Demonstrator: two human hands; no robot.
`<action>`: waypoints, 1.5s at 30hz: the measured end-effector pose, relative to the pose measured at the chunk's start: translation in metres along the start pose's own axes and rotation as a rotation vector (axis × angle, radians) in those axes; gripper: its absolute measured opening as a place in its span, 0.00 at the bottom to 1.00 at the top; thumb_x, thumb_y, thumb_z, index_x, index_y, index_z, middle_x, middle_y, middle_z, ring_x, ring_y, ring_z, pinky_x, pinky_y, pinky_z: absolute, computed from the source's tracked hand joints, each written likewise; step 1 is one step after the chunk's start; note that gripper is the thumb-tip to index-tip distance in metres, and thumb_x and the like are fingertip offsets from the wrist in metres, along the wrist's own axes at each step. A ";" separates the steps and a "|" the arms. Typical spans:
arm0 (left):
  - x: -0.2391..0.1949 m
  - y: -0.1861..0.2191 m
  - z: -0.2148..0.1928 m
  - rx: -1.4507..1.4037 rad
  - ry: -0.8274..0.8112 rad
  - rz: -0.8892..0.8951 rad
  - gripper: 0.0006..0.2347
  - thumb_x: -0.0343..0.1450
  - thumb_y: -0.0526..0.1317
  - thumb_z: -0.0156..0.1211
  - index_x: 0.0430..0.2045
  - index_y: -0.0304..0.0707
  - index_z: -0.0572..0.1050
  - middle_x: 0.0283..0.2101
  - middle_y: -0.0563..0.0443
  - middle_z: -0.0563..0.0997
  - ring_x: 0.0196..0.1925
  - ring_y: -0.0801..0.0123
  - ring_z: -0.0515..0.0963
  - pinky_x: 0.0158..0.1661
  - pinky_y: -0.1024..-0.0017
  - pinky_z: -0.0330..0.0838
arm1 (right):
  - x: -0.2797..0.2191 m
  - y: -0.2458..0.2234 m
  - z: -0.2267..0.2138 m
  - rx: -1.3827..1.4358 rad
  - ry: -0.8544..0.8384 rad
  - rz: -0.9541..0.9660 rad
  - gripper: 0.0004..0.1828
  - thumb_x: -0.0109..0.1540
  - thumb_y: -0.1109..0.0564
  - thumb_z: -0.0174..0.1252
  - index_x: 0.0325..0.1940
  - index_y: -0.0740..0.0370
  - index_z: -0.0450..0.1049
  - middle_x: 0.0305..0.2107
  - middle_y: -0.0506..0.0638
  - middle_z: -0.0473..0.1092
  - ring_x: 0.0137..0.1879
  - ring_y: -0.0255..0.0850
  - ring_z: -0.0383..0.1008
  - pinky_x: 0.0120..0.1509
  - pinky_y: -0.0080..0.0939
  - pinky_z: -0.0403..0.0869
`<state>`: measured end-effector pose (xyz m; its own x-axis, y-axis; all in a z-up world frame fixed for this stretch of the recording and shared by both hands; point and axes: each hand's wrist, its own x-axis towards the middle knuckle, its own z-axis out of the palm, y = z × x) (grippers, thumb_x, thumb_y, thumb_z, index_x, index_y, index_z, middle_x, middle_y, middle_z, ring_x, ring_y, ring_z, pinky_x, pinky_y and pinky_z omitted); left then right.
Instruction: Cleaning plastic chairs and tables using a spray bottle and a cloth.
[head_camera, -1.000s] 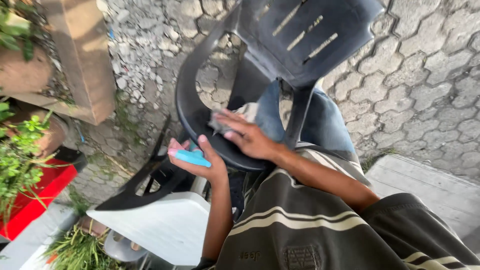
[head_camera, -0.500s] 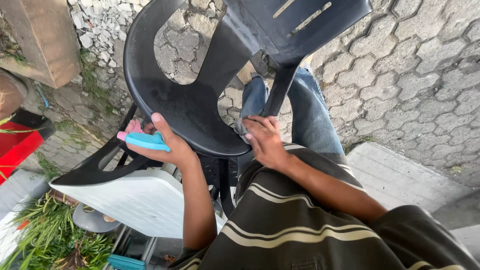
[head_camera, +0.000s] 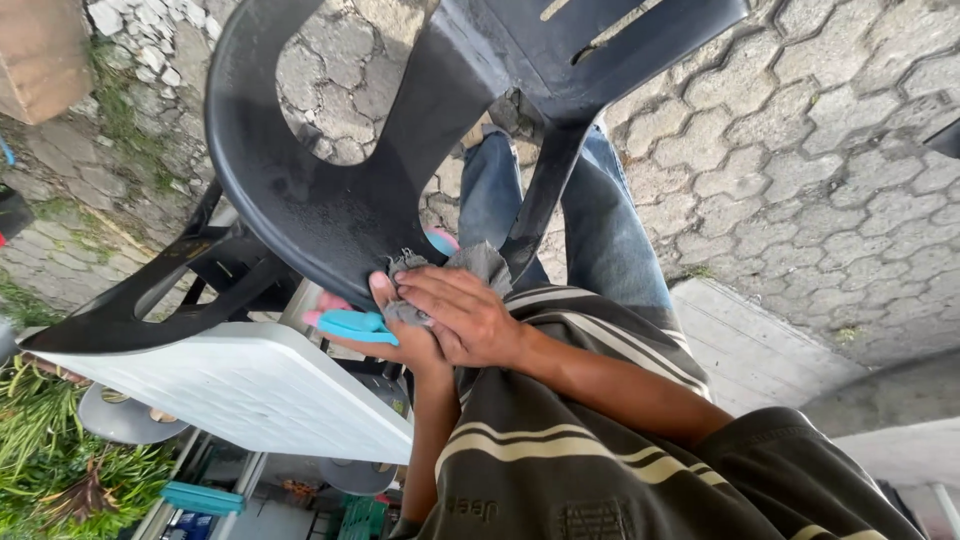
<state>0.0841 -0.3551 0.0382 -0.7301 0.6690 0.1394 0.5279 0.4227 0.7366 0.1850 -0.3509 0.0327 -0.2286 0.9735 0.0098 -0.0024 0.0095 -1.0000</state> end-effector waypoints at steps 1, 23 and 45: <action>0.002 -0.001 -0.006 0.003 -0.003 -0.007 0.35 0.76 0.40 0.67 0.72 0.27 0.49 0.62 0.42 0.66 0.62 0.60 0.70 0.59 0.63 0.70 | -0.007 0.003 -0.004 -0.001 -0.003 0.007 0.21 0.64 0.67 0.57 0.62 0.72 0.72 0.63 0.61 0.70 0.71 0.52 0.70 0.71 0.53 0.73; 0.080 0.020 -0.007 0.543 -0.108 0.424 0.30 0.80 0.44 0.73 0.66 0.26 0.58 0.61 0.40 0.62 0.51 0.62 0.69 0.58 0.61 0.71 | -0.043 0.145 -0.078 -0.316 0.039 0.240 0.09 0.68 0.58 0.52 0.45 0.65 0.76 0.48 0.58 0.76 0.58 0.50 0.74 0.65 0.53 0.68; 0.073 0.017 0.010 0.481 -0.082 0.308 0.31 0.73 0.37 0.73 0.64 0.26 0.57 0.61 0.40 0.63 0.52 0.65 0.72 0.50 0.69 0.73 | -0.042 0.186 -0.101 -0.132 -0.025 0.340 0.08 0.66 0.63 0.53 0.44 0.69 0.77 0.47 0.62 0.75 0.54 0.56 0.73 0.60 0.50 0.72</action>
<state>0.0437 -0.2927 0.0546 -0.4856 0.8424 0.2338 0.8628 0.4186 0.2835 0.2926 -0.3669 -0.1542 -0.2183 0.9201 -0.3251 0.2031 -0.2830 -0.9373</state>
